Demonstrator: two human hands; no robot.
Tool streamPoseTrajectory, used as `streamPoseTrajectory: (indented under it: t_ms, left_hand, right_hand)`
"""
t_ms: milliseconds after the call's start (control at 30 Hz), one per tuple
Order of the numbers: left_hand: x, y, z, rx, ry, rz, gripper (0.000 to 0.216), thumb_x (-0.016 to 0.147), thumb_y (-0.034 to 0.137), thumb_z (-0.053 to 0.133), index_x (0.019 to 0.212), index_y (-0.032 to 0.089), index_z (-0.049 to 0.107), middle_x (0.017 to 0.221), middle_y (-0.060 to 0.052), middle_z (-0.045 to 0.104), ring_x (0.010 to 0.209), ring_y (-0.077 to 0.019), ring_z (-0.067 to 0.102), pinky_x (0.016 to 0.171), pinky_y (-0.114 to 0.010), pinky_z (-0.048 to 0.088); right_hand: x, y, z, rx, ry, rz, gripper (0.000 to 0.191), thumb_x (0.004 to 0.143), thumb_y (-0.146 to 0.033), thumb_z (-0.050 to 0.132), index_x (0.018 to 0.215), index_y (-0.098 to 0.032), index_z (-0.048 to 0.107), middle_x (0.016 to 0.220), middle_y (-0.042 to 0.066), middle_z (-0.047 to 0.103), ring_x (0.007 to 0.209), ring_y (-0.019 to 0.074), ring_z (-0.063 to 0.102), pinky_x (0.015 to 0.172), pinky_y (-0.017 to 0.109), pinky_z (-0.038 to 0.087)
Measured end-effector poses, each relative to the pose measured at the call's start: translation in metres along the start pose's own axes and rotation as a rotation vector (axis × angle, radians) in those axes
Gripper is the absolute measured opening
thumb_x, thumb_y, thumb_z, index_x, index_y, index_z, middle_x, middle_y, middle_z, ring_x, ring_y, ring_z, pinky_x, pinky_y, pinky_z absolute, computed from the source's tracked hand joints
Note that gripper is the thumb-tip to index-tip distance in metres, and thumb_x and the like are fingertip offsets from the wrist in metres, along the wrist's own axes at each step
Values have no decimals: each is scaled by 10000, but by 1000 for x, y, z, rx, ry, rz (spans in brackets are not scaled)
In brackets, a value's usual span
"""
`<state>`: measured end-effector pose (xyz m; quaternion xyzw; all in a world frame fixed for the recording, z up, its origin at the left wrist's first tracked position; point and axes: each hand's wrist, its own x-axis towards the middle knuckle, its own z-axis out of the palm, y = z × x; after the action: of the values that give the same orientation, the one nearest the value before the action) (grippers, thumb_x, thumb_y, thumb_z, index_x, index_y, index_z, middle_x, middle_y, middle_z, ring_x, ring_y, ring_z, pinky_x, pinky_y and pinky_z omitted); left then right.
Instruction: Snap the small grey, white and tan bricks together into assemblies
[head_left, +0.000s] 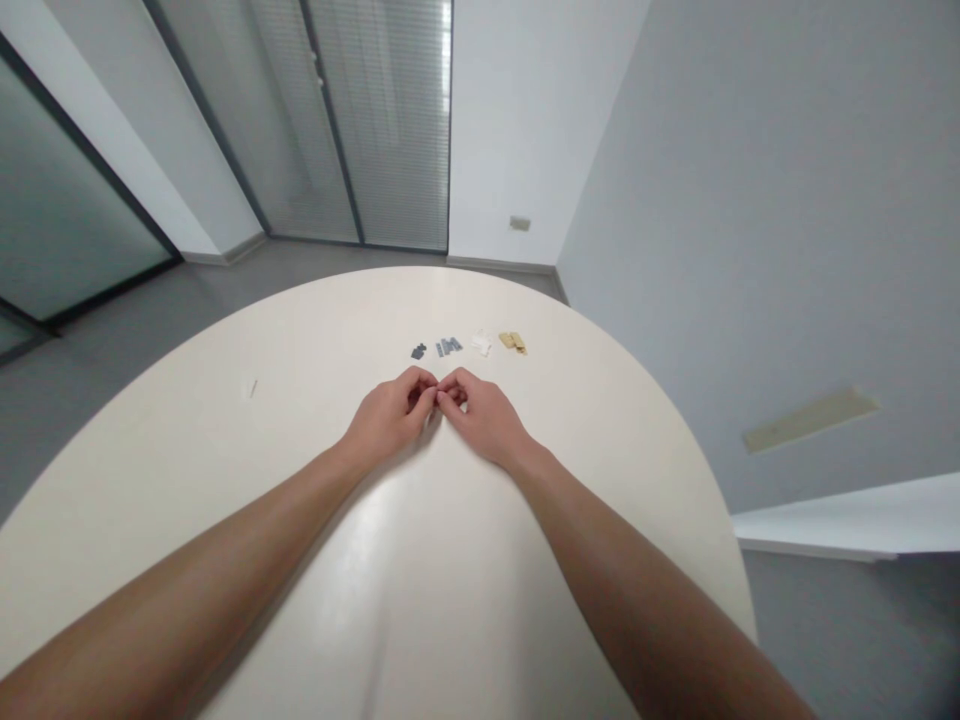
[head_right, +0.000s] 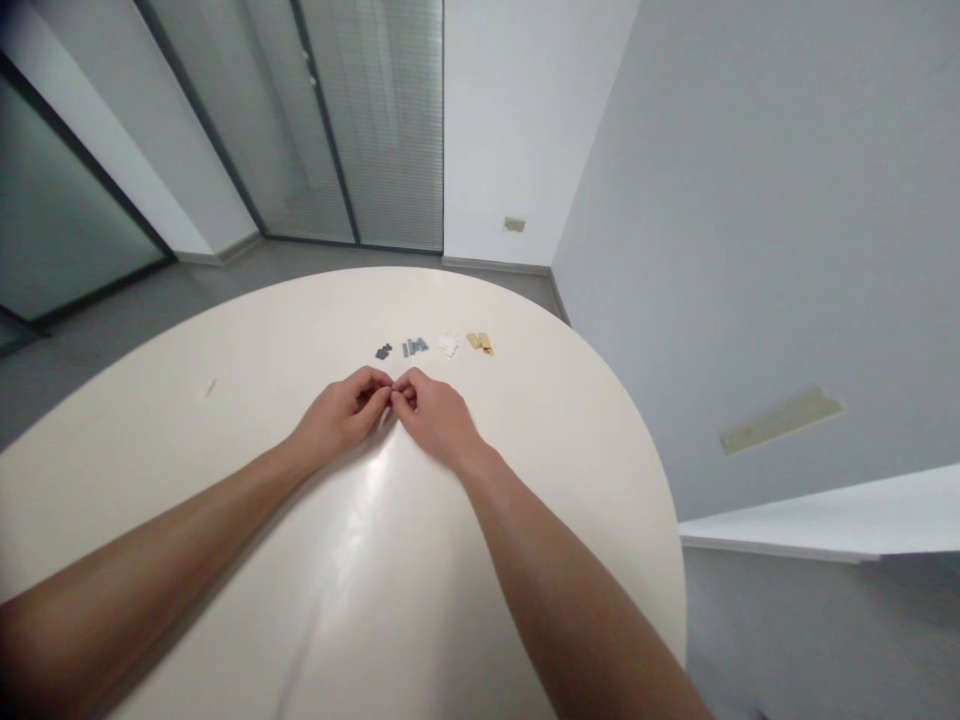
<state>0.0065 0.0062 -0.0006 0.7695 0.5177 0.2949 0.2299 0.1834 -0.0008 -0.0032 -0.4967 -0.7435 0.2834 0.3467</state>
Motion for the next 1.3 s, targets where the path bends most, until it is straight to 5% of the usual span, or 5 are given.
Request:
streamPoseTrajectory:
  t_ms: [1300]
  left_hand:
    - [0, 2, 1, -137, 55, -2, 266, 956, 394, 506, 1057, 196, 652, 953, -56, 755, 779, -187, 672, 747, -319, 498]
  right_hand:
    - [0, 1, 0, 55, 19, -9, 173, 1018, -364, 485, 1042, -244, 607, 930, 21, 738, 853, 171, 674, 768, 304, 483]
